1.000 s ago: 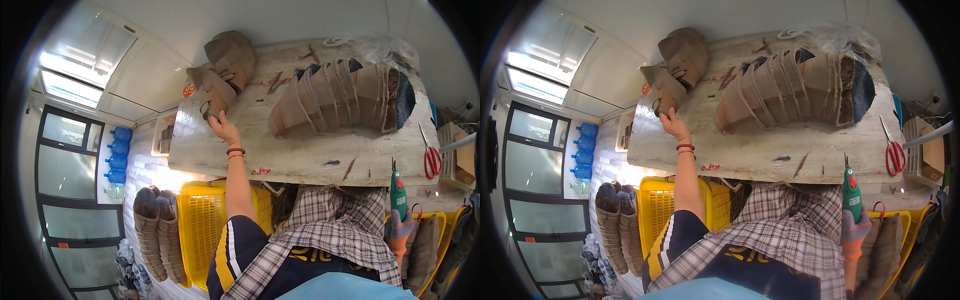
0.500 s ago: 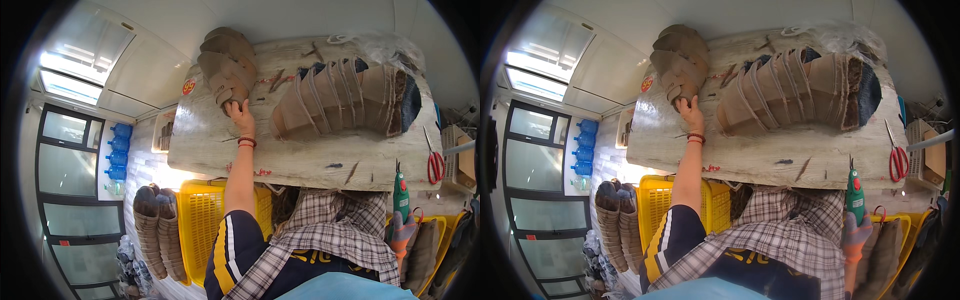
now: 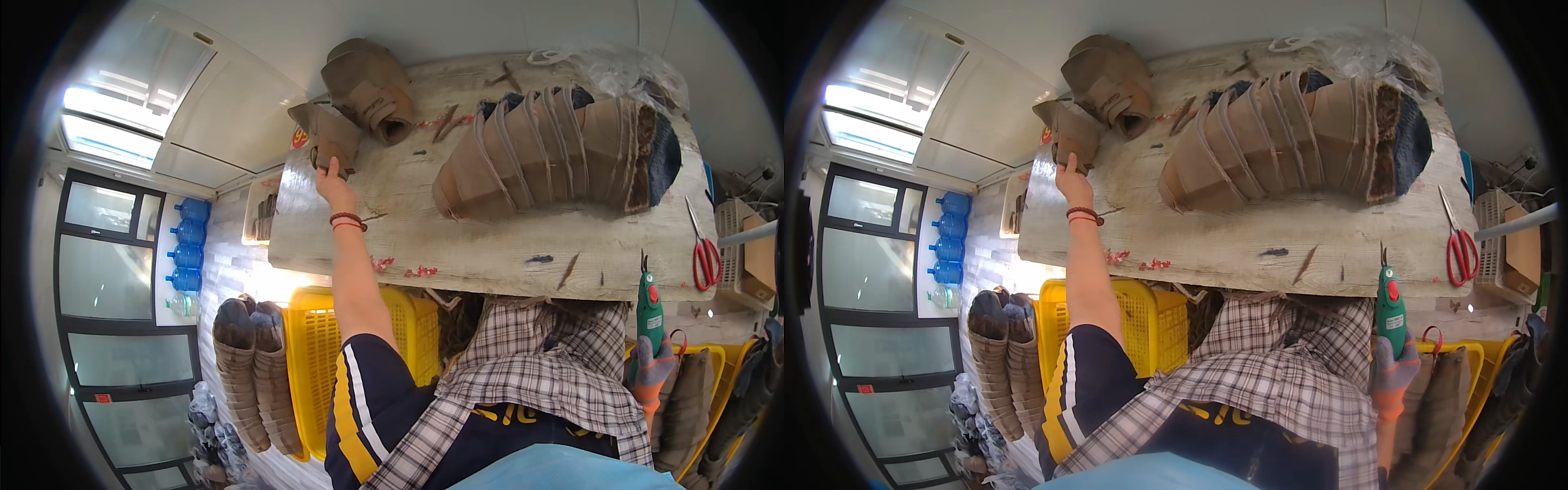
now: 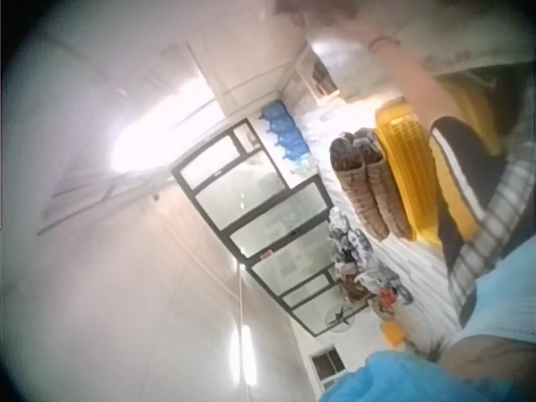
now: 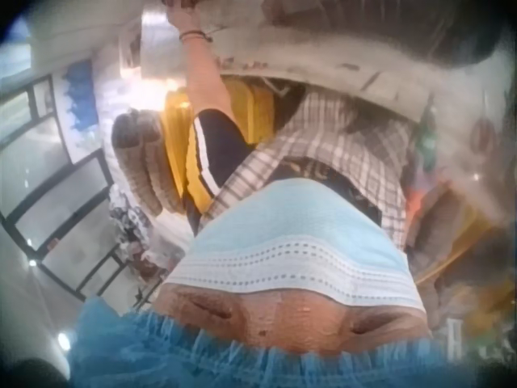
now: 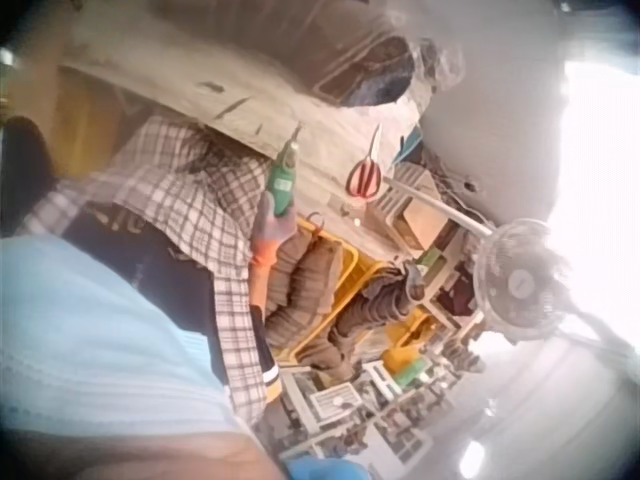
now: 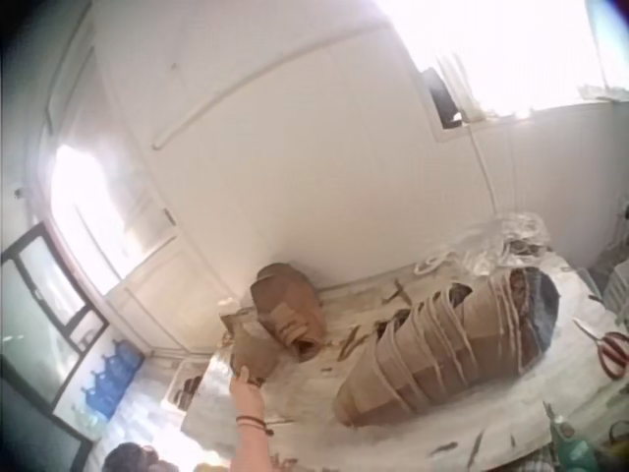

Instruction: The person uses a green electric trimmer to cut and trim the edges of several brown slipper-like shoes. They pick up each shoe from a yellow basket, trim the edges, and place the finished shoes on a nearby table.

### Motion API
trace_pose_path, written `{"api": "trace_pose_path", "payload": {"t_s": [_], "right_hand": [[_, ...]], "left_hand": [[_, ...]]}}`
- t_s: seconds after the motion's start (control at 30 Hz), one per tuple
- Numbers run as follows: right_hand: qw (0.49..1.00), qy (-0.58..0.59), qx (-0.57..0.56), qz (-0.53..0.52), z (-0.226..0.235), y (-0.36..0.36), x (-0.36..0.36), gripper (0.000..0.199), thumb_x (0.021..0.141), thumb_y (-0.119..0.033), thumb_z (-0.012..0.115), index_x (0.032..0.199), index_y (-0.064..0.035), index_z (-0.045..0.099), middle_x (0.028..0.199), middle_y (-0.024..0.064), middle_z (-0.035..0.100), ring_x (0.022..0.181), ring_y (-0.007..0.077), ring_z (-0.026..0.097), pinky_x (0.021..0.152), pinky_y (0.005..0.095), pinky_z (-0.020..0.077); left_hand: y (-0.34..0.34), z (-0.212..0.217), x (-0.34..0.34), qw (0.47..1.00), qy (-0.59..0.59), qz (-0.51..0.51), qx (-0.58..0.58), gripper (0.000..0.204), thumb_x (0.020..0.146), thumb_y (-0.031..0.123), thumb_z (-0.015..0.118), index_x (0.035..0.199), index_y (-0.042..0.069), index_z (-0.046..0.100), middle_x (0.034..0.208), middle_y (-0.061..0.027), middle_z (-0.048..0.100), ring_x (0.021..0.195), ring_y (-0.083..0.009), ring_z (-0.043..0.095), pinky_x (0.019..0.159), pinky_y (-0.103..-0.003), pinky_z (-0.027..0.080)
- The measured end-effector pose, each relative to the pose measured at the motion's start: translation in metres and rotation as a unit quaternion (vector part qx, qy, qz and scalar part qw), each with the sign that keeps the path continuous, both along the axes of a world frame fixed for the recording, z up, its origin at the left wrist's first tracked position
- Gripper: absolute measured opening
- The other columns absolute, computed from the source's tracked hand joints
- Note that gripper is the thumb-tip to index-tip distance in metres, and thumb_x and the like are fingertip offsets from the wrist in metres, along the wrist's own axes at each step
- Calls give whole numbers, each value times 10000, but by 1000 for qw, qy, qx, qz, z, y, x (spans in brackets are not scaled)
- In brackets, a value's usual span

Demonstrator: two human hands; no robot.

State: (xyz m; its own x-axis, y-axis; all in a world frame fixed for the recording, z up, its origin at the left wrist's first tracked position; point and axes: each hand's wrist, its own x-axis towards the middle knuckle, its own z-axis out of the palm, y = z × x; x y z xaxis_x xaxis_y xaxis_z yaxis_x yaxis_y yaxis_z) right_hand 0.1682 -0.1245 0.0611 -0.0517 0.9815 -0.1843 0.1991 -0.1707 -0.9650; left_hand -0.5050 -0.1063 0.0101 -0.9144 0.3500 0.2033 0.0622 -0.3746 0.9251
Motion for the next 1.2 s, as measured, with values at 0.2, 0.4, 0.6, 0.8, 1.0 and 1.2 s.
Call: {"api": "trace_pose_path", "payload": {"t_s": [0.2, 0.4, 0.6, 0.8, 1.0, 1.2], "right_hand": [[1000, -3, 15, 19, 8, -10, -4, 347, 834, -169, 662, 1099, 30, 560, 827, -6, 561, 681, 58, 454, 612, 216, 392], [999, 34, 26, 28, 13, -19, 4, 346, 833, -153, 664, 1109, 29, 559, 820, 1, 574, 690, 56, 476, 608, 204, 397], [997, 11, 58, 47, 14, -16, 4, 378, 817, -184, 700, 1100, 29, 569, 844, 6, 590, 711, 63, 498, 630, 208, 418], [994, 30, 64, 81, 13, -17, 6, 372, 805, -170, 719, 1081, 35, 579, 881, 14, 608, 764, 69, 517, 684, 214, 446], [991, 11, 85, 104, 23, -15, -2, 415, 797, -164, 727, 1131, 27, 573, 909, 45, 640, 781, 80, 561, 685, 229, 474], [986, 35, 85, 139, 33, -7, -7, 431, 786, -163, 738, 1141, 18, 575, 916, 56, 648, 804, 86, 579, 702, 236, 487]], "left_hand": [[-52, -28, -27, 939, -328, 4, 102, 321, 918, 145, 571, 1168, -32, 479, 1146, -130, 536, 1064, -262, 506, 951, -404, 422], [-65, -23, 17, 950, -247, 177, -66, 290, 902, 230, 607, 1048, -14, 552, 894, -90, 569, 883, -213, 574, 783, -361, 495], [-30, -31, 232, 968, -131, -205, -56, 301, 845, 290, 680, 969, 23, 617, 969, -65, 629, 859, -154, 562, 769, -283, 443], [1, 11, 243, 949, 146, -90, -266, 242, 809, 208, 716, 954, 34, 633, 979, -42, 623, 888, -116, 543, 816, -225, 377], [-4, 17, 232, 946, -108, -304, 40, 273, 805, 138, 686, 1035, 4, 625, 1091, -50, 617, 966, -160, 558, 860, -294, 414], [-67, 24, 226, 874, -310, -313, 204, 384, 865, 138, 610, 1203, -22, 525, 1232, -106, 564, 1118, -265, 530, 1011, -419, 380]]}}
